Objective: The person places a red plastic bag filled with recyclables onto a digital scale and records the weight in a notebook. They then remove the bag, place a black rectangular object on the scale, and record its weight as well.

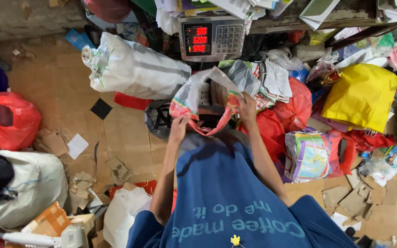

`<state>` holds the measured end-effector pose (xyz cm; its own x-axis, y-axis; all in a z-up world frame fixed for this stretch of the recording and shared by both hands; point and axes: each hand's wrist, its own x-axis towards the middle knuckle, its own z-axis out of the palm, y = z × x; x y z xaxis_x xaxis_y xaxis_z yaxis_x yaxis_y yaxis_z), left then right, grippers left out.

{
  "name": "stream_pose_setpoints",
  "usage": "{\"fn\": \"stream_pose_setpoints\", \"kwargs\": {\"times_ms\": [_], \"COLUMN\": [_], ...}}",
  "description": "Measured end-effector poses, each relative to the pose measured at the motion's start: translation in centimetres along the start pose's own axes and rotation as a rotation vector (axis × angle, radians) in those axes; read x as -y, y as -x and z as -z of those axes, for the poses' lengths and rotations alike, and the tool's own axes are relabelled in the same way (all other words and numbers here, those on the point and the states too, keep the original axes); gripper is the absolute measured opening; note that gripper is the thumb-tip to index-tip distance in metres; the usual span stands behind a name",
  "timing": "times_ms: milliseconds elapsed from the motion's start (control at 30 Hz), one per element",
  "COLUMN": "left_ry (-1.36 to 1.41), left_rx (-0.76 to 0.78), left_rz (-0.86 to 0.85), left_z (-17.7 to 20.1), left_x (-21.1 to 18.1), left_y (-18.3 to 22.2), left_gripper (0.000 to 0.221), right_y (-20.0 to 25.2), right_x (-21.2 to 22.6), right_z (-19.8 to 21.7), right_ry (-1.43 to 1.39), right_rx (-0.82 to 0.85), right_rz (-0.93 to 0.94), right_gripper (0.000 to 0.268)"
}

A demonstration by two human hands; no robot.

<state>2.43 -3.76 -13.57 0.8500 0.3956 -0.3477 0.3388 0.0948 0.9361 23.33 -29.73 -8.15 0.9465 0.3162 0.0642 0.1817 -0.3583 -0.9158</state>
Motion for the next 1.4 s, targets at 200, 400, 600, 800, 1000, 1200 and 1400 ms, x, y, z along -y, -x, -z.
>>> {"fn": "stream_pose_setpoints", "kwargs": {"times_ms": [200, 400, 600, 800, 1000, 1200, 1400], "left_ry": [0.001, 0.090, 0.084, 0.073, 0.132, 0.109, -0.262], "left_rx": [0.058, -0.014, -0.090, -0.100, -0.008, 0.158, 0.125], "left_rz": [-0.071, -0.157, -0.156, -0.241, -0.093, -0.135, -0.159], "left_z": [-1.9, -3.4, -3.2, -5.0, -2.7, -1.8, 1.4], "left_x": [-2.9, -4.2, -8.0, -7.7, -10.8, -9.9, -10.2], "left_y": [-2.3, -2.5, -5.7, -7.8, -4.2, -1.0, -3.5], "left_gripper": [0.028, 0.031, 0.031, 0.031, 0.029, 0.025, 0.020], "right_y": [0.9, -1.1, -6.3, -8.7, -6.0, -5.6, -8.3], "right_x": [0.9, 2.8, -9.4, -2.9, -1.8, -4.9, -2.2], "right_z": [0.5, 0.0, -3.7, -3.0, -1.5, -4.2, -4.6], "right_ry": [0.064, 0.012, 0.307, 0.294, 0.236, 0.232, 0.237], "right_rx": [-0.153, -0.242, -0.111, 0.072, 0.188, 0.208, 0.285], "right_rz": [-0.016, -0.175, 0.048, -0.182, -0.260, 0.028, -0.031], "right_gripper": [0.029, 0.033, 0.044, 0.046, 0.044, 0.039, 0.040]}}
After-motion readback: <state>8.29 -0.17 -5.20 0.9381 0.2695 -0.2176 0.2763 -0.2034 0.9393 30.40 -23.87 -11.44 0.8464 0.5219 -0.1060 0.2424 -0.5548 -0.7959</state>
